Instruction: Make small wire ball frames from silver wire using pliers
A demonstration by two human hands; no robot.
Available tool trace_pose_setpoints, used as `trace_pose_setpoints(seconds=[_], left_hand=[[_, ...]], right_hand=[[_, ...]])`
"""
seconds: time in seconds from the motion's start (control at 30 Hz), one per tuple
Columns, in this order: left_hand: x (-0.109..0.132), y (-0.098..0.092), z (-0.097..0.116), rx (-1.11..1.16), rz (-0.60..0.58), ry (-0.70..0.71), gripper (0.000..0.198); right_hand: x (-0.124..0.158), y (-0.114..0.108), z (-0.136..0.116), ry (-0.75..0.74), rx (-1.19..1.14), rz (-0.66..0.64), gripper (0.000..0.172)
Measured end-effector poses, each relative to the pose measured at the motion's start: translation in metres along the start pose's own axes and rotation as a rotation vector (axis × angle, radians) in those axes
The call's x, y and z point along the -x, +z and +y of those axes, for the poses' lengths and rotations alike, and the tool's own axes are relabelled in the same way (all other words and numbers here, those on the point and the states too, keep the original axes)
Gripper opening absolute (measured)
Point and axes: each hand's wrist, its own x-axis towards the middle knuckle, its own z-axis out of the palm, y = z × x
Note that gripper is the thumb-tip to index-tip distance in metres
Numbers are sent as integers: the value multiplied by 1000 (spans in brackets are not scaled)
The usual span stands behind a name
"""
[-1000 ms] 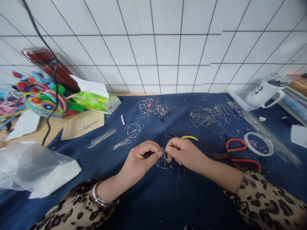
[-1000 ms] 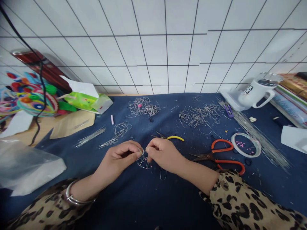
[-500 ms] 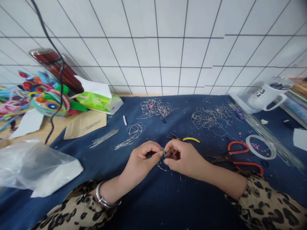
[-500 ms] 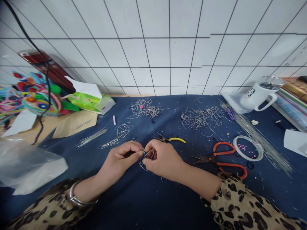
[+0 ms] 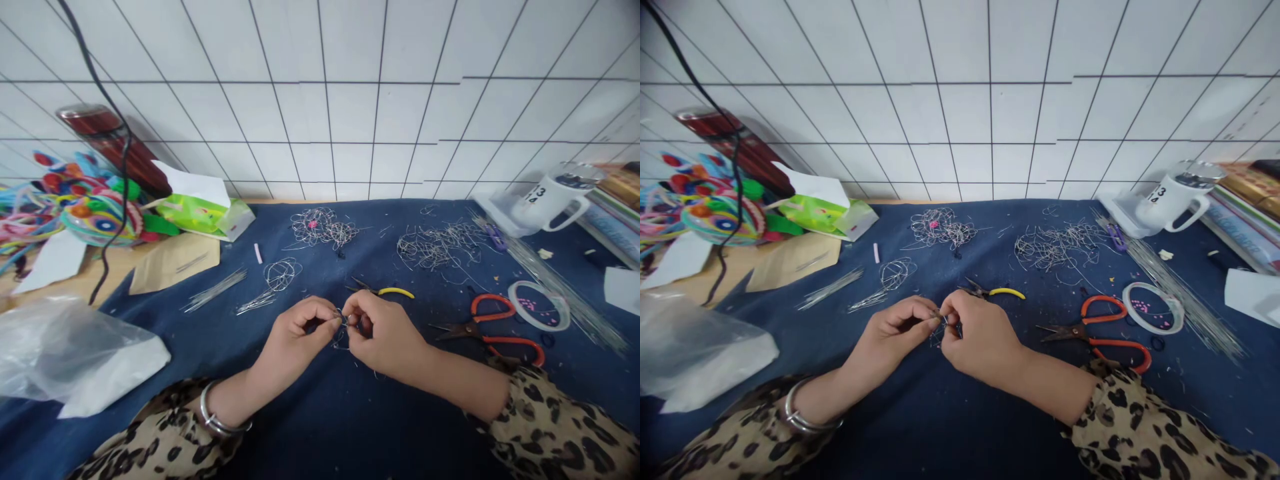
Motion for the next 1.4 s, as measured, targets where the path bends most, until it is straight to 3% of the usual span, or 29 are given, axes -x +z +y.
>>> trace_pose_setpoints(seconds=[0.2,0.37,0.53,0.7,1.4], left_hand=[[1,0,0,4,-3,48,5],[0,-3,-3,-62,-8,128,6],[-1,-8,0,-237,-2,292,12],[0,-15,4,-315,-82,445,15],[-4,-9,4,-320,-42,428,12]], right_hand=[[-1,0,3,-69,37,89,21],[0,1,5,-44,-50,108,22],[-1,1,9,-8,-120,110,21],[-1,1,12,42,-164,89,25],[1,4,9,80,-172,73,27]])
